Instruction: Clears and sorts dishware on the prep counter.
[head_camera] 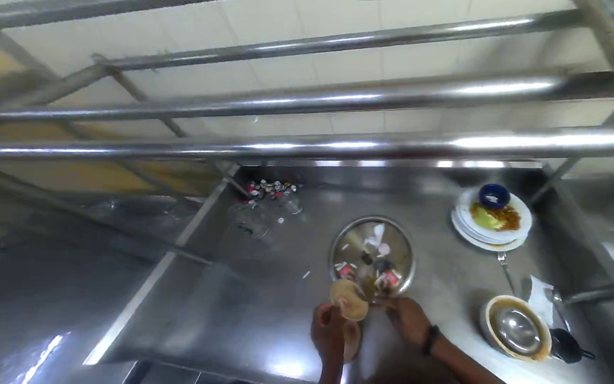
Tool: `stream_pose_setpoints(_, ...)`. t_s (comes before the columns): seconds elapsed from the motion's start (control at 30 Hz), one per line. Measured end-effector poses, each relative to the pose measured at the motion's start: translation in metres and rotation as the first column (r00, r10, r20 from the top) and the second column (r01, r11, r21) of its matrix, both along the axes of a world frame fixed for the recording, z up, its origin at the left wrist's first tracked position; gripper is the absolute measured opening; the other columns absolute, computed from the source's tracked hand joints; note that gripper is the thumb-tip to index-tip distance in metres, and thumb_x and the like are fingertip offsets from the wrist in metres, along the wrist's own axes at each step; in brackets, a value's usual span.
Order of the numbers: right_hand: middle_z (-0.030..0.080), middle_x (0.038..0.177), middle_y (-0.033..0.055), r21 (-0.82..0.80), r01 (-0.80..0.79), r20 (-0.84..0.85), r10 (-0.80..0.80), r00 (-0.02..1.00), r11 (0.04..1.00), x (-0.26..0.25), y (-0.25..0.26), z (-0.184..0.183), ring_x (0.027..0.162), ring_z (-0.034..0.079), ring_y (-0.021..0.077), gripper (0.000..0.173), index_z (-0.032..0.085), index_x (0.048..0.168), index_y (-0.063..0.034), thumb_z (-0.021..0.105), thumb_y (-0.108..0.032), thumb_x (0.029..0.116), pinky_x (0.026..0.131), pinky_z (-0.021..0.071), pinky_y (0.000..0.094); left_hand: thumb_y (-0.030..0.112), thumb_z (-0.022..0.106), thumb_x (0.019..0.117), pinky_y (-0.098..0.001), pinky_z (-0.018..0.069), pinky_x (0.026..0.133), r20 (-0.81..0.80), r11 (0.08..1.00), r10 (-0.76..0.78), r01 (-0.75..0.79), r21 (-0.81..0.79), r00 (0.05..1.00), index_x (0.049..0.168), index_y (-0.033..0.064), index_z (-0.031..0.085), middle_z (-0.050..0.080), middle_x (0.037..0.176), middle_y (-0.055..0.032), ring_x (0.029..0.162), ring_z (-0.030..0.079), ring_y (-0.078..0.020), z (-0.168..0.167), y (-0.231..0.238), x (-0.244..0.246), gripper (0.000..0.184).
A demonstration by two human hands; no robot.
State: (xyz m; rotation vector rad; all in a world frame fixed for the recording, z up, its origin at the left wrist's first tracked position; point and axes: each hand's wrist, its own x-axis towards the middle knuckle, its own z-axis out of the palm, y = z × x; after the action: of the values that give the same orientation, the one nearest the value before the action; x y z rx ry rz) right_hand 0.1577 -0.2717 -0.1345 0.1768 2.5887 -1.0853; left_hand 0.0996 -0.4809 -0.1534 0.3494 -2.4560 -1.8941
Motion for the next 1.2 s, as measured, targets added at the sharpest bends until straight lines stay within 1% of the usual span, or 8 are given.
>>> stream_pose_setpoints(0.13,0.072,0.124,0.0109,0.005,-0.075,-0.022,0.075,0.997,0.997,-0.002,-0.033,0.002,0.114,0.069,0.0318,0.042,0.06,0.145,-0.0304,0.044,-0.026,0.1064,0.099,0.052,0.0564,0.011,0.065,0.0968,-0.0378,0.0625,0.064,-0.007,1.0,0.018,-0.018,-0.011,1.0,0.112,-0.0016,0.065,0.072,0.083,-0.0106,0.068,0.071,-0.0182,-0.004,-0.01,-0.014,0.02)
stream_pose_setpoints(0.33,0.071,0.126,0.0111,0.225,0.219,0.008,-0.227,0.974,0.949,-0.033,-0.01,-0.028,0.114,0.069,0.0318,0.045,0.057,0.148,-0.03,0.043,-0.025,0.1063,0.097,0.0533,0.0542,0.011,0.065,0.0972,-0.037,0.0629,0.062,0.059,0.999,-0.037,0.037,0.012,0.998,0.112,-0.0002,0.064,0.072,0.082,-0.0097,0.066,0.071,-0.0181,-0.007,-0.026,-0.027,0.018)
stream_pose_setpoints(0.53,0.073,0.118,0.0104,0.177,-0.018,-0.133,0.042,0.99,0.984,0.001,-0.038,-0.03,0.095,0.073,0.0327,0.042,0.061,0.143,-0.032,0.044,-0.023,0.1055,0.08,0.0581,0.0555,0.008,0.066,0.0966,-0.0366,0.0638,0.062,0.097,0.996,-0.086,0.084,0.032,0.992,0.109,0.0001,0.065,0.074,0.08,-0.009,0.066,0.073,-0.0181,-0.001,-0.042,-0.021,0.015)
stream_pose_setpoints(0.63,0.07,0.128,0.0111,0.246,0.084,-0.045,-0.075,0.996,0.966,-0.012,-0.034,-0.04,0.104,0.072,0.0341,0.045,0.058,0.147,-0.0303,0.042,-0.021,0.1052,0.088,0.057,0.0561,0.008,0.065,0.0972,-0.0363,0.0641,0.061,0.136,0.995,-0.096,0.094,0.026,0.986,0.109,-0.0001,0.064,0.074,0.078,-0.0091,0.064,0.073,-0.0187,0.001,-0.047,-0.009,0.014)
stream_pose_setpoints(0.8,0.073,0.124,0.0081,0.137,0.303,-0.094,-0.292,0.952,0.943,-0.015,0.007,-0.027,0.112,0.07,0.0275,0.043,0.06,0.146,-0.03,0.044,-0.025,0.1069,0.1,0.053,0.0512,0.004,0.062,0.0987,-0.0391,0.0634,0.061,0.232,1.0,-0.026,0.026,0.0,0.972,0.112,-0.0029,0.061,0.074,0.08,-0.0133,0.065,0.073,-0.0217,-0.003,-0.071,0.015,0.015)
stream_pose_setpoints(0.93,0.075,0.116,0.0064,0.037,0.379,-0.129,-0.371,0.919,0.925,0.013,0.027,-0.026,0.104,0.072,0.0239,0.042,0.061,0.145,-0.032,0.045,-0.026,0.1065,0.096,0.0544,0.0489,0.001,0.063,0.098,-0.0419,0.0636,0.063,0.278,0.998,-0.016,0.031,-0.051,0.96,0.115,-0.004,0.06,0.074,0.083,-0.0162,0.067,0.074,-0.0237,-0.02,-0.09,0.032,0.018)
stream_pose_setpoints(1.07,0.076,0.116,0.0056,-0.087,0.471,-0.104,-0.478,0.872,0.878,0.045,0.03,-0.039,0.099,0.072,0.02,0.039,0.064,0.142,-0.0245,0.048,-0.026,0.1065,0.094,0.0558,0.0453,0.006,0.065,0.0978,-0.047,0.0612,0.07,0.292,0.966,-0.032,0.104,-0.235,0.956,0.116,-0.0013,0.065,0.074,0.088,-0.0157,0.074,0.073,-0.0254,-0.04,-0.101,0.033,0.02)
stream_pose_setpoints(1.2,0.074,0.122,0.0046,-0.172,0.484,-0.104,-0.505,0.857,0.858,0.063,0.033,-0.042,0.104,0.071,0.0195,0.04,0.063,0.143,-0.0245,0.048,-0.023,0.1057,0.097,0.0552,0.0451,0.017,0.06,0.0997,-0.0574,0.0545,0.094,0.318,0.769,-0.17,0.327,-0.549,0.933,0.123,0.0023,0.069,0.073,0.111,-0.0186,0.104,0.07,-0.034,-0.031,-0.105,0.023,0.029)
